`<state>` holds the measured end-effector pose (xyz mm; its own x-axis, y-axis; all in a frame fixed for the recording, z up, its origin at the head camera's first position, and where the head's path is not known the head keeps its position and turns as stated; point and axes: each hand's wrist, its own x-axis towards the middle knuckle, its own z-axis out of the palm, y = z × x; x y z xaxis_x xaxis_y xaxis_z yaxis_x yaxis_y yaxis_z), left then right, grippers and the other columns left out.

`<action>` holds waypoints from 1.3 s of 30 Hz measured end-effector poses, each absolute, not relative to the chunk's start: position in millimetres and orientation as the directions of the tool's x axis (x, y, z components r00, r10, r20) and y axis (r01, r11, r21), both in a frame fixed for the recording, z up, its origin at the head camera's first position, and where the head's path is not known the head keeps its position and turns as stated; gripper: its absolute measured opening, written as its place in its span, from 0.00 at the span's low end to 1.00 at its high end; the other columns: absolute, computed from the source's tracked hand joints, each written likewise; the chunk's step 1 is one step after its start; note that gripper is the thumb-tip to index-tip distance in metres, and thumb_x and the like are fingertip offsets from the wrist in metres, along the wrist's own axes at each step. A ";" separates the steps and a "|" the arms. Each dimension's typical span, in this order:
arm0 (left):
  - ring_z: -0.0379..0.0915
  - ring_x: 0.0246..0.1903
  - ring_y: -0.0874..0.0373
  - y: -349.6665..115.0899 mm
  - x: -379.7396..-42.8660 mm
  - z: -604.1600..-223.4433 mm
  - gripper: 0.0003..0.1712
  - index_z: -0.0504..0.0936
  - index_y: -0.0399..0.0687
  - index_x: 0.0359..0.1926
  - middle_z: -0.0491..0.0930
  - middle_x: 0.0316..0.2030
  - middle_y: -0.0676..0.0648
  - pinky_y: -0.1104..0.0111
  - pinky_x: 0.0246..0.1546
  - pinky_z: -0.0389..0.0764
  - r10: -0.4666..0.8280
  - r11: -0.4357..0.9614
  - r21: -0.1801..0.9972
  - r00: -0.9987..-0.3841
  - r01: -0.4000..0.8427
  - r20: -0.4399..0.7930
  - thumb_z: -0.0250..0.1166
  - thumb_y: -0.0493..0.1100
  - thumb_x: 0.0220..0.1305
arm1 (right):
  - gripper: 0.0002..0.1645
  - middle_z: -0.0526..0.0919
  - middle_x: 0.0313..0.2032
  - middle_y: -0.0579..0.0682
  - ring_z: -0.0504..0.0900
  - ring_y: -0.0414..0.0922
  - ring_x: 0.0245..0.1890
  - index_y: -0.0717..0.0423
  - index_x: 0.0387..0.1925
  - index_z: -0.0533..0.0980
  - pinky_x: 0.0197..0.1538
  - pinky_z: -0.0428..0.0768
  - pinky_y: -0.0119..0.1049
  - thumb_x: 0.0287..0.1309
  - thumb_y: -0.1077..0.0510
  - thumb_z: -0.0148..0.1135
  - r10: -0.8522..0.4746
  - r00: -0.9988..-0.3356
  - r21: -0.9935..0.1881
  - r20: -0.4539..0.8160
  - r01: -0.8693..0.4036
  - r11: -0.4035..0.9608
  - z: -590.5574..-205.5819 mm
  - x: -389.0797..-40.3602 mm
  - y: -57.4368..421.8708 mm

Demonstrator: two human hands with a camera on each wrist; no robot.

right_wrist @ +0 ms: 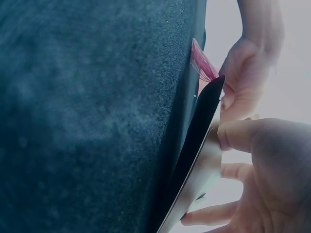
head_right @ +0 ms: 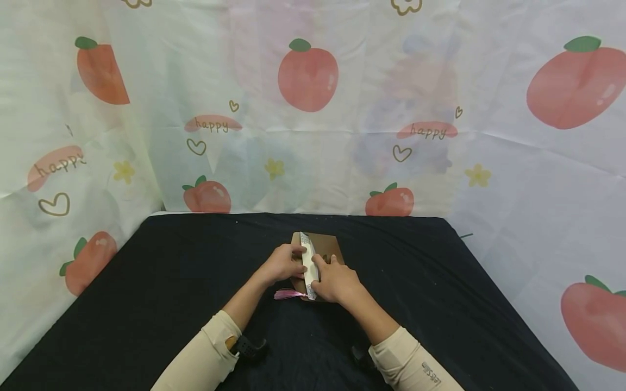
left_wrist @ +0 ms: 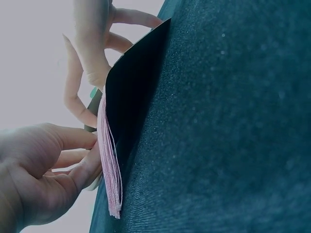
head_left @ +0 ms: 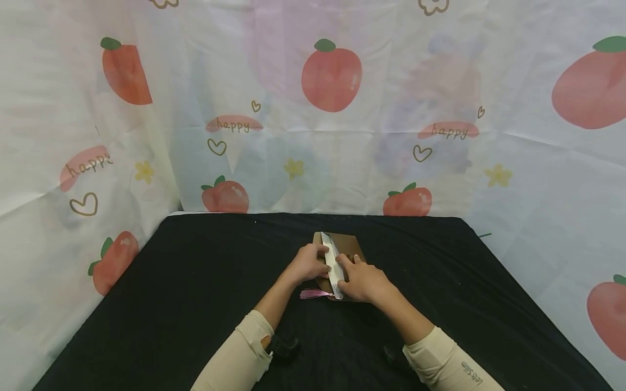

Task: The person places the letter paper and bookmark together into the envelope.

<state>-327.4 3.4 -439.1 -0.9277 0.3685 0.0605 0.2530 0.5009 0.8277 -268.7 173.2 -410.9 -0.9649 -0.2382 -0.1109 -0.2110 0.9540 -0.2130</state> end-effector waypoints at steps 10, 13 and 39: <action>0.85 0.34 0.52 4.5 -326.4 -439.2 0.30 0.77 0.28 0.63 0.82 0.52 0.34 0.69 0.28 0.86 0.378 0.477 0.843 -0.924 0.249 0.059 0.72 0.27 0.60 | 0.37 0.65 0.69 0.75 0.77 0.75 0.56 0.47 0.74 0.65 0.47 0.79 0.67 0.66 0.49 0.63 -0.250 -0.963 -0.214 -0.106 -0.223 0.951 -410.4 -268.6 173.0; 0.85 0.33 0.53 4.6 -326.2 -439.4 0.29 0.78 0.29 0.63 0.82 0.52 0.35 0.69 0.28 0.86 0.378 0.483 0.839 -0.924 0.253 0.061 0.73 0.27 0.60 | 0.37 0.65 0.69 0.75 0.76 0.75 0.57 0.48 0.74 0.65 0.48 0.79 0.67 0.68 0.49 0.63 -0.252 -0.962 -0.216 -0.105 -0.225 0.950 -410.3 -268.5 173.2; 0.85 0.38 0.47 11.4 -326.7 -449.7 0.42 0.66 0.34 0.72 0.81 0.54 0.33 0.65 0.30 0.87 0.347 0.376 0.905 -0.936 0.198 0.061 0.73 0.25 0.59 | 0.38 0.65 0.70 0.73 0.81 0.70 0.50 0.47 0.76 0.64 0.43 0.81 0.61 0.71 0.41 0.61 -0.264 -0.959 -0.216 -0.100 -0.238 0.947 -410.0 -265.8 171.1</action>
<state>-326.7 11.4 -449.7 -0.9360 0.3466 0.0613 0.1984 0.3758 0.9052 -265.8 171.1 -410.0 -0.9594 -0.2637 -0.1000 -0.2379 0.9471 -0.2156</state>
